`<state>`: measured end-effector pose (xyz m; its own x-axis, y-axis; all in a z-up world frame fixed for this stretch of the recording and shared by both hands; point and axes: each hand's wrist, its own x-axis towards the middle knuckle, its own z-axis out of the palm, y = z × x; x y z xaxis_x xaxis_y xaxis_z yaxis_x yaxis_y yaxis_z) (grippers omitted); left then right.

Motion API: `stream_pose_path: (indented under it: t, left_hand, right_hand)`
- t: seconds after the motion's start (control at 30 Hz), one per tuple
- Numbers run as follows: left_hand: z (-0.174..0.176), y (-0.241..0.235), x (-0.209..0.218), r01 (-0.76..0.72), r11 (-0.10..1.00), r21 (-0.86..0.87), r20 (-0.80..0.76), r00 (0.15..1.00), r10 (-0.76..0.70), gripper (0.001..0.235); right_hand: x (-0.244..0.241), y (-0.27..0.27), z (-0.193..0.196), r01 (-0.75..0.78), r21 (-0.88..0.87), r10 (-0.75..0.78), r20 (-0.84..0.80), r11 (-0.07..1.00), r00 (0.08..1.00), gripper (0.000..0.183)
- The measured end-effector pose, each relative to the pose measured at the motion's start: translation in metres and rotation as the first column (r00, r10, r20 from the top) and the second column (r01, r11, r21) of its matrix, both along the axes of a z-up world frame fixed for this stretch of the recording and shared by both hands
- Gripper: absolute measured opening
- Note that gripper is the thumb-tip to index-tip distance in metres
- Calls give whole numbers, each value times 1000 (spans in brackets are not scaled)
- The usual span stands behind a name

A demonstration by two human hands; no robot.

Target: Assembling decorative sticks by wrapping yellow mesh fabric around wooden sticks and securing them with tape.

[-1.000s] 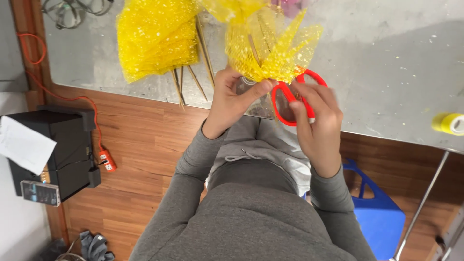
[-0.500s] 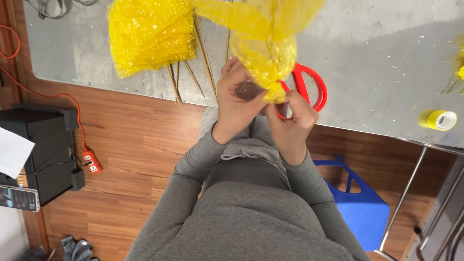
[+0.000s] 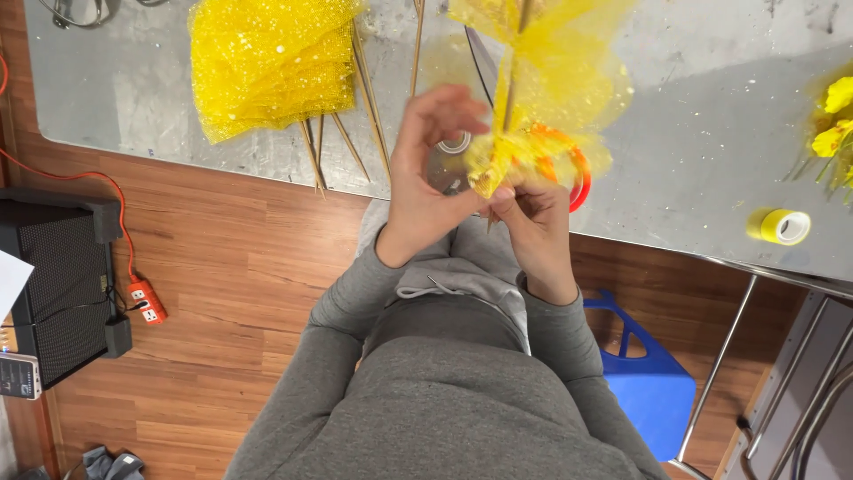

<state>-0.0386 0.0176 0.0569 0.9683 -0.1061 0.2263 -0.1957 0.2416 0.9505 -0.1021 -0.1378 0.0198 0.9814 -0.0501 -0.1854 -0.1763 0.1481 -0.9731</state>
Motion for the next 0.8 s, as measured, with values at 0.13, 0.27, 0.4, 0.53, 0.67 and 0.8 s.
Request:
stream_pose_path:
  t: [0.13, 0.27, 0.4, 0.53, 0.67, 0.8]
  left_hand:
    - [16, -1, 3, -5, 998, 56, -18, 1000, 6, 53]
    - [-6, -1, 16, -68, 997, 20, 69, 995, 66, 22]
    - [-11, 5, 12, 112, 980, -164, 125, 988, -92, 26]
    - [-23, 12, 6, 155, 973, -172, 112, 984, -137, 40]
    - [-28, 17, 8, 57, 998, 19, -53, 997, -56, 55]
    - [-27, 17, 6, 181, 983, 0, -102, 978, -180, 87]
  right_hand:
    - [6, 5, 19, -36, -70, 42, 76, 997, 996, 15]
    - [6, 1, -4, -1, 87, -11, 136, 996, 991, 13]
    - [1, 1, -25, 30, 196, -55, 126, 980, 990, 16]
    - [4, 1, -19, -14, 264, -23, 136, 965, 990, 22]
    - [6, 4, -12, -34, 232, 2, 139, 972, 990, 29]
    - [4, 5, -3, -41, 89, 29, 141, 995, 990, 29]
